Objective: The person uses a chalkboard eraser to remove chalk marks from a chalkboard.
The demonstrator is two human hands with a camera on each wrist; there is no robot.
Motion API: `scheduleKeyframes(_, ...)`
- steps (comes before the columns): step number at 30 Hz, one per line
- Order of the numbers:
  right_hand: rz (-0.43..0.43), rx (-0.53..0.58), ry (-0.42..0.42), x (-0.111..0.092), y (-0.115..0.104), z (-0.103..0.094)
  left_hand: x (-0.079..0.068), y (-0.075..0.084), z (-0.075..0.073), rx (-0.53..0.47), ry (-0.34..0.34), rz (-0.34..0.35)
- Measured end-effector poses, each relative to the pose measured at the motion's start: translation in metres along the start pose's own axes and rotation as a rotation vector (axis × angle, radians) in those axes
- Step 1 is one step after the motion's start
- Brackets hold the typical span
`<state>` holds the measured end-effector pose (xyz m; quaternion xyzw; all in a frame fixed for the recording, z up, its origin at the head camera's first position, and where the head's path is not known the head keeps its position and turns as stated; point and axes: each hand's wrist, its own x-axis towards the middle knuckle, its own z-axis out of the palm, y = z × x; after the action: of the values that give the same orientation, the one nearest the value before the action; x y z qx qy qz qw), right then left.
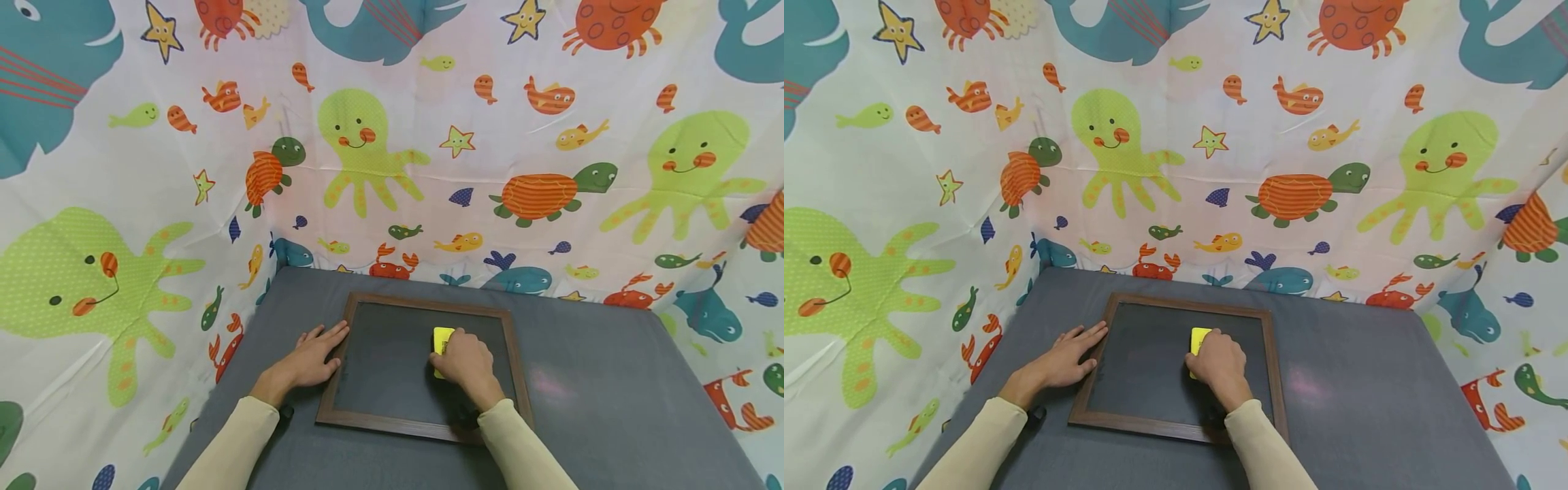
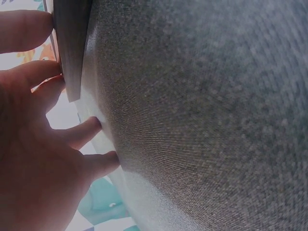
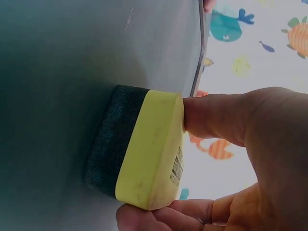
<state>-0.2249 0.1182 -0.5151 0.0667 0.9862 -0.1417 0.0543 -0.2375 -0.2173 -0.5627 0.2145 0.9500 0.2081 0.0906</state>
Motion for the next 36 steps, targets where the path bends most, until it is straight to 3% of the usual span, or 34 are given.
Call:
scheduleKeyframes(9, -0.055, -0.022, -0.010, -0.001, -0.032, 0.005, 0.000, 0.000, 0.000, 0.005, 0.004, 0.004)
scheduleKeyframes(20, -0.132, -0.036, 0.001, -0.002, -0.055, 0.016, 0.000, 0.001, 0.000, 0.003, 0.002, 0.001)
scheduleKeyframes(36, -0.354, -0.179, -0.003, -0.006, -0.078, 0.025, 0.000, 0.002, 0.002, 0.004, 0.013, -0.011)
